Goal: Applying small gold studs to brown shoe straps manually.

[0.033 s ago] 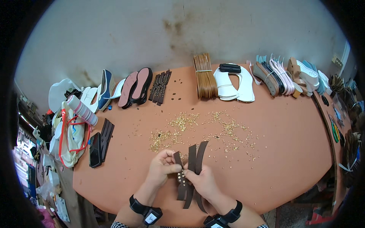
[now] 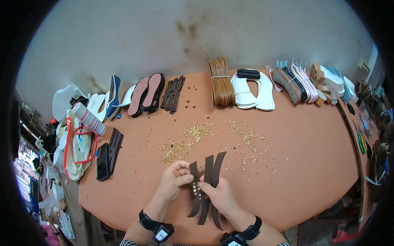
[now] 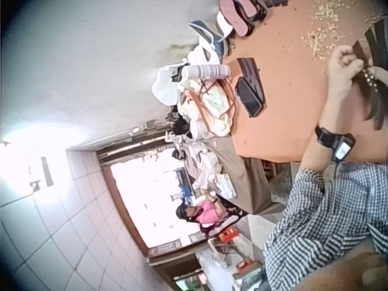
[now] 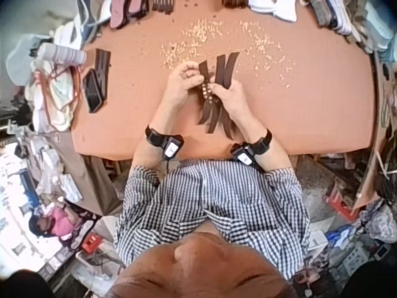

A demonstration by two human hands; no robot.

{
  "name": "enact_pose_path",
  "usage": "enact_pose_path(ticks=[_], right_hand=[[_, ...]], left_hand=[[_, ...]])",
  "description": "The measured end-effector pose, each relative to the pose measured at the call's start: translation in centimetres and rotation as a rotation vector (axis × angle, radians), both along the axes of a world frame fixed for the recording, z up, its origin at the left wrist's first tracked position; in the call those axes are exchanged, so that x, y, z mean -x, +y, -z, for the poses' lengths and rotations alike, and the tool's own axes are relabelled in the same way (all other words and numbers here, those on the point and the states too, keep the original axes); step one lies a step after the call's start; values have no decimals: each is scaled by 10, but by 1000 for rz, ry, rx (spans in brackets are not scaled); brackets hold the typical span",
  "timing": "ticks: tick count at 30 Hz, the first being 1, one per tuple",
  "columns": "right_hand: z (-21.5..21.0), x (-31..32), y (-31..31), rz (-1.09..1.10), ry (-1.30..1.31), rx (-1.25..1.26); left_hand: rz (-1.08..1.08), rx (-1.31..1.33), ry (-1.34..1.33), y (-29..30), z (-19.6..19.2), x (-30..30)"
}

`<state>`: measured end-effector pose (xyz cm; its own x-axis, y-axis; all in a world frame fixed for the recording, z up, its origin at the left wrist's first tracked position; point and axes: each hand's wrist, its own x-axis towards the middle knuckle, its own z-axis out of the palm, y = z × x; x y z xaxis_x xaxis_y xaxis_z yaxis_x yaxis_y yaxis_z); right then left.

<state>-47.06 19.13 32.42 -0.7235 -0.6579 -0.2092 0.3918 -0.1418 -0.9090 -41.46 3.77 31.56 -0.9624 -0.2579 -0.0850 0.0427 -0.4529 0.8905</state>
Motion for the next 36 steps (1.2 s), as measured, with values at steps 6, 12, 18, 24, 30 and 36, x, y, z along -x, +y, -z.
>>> enact_pose_path(ticks=[6,12,18,24,30,36], right_hand=[[-2,5,-2,89,-182,-8],[-9,14,4,99,-211,-48],[-22,14,4,184,-173,-59],[-17,12,7,174,-124,-79],[-12,11,4,145,-124,-49],[-5,17,4,117,-245,-59]], left_hand=[[-283,222,-148,-29,-8,-4],[-353,569,-280,-66,-9,-14],[-232,1246,-358,-63,-9,-18],[-193,1362,-337,-55,-13,-13],[-230,1566,-218,-55,0,-5],[-385,1052,-209,-32,-6,-3]])
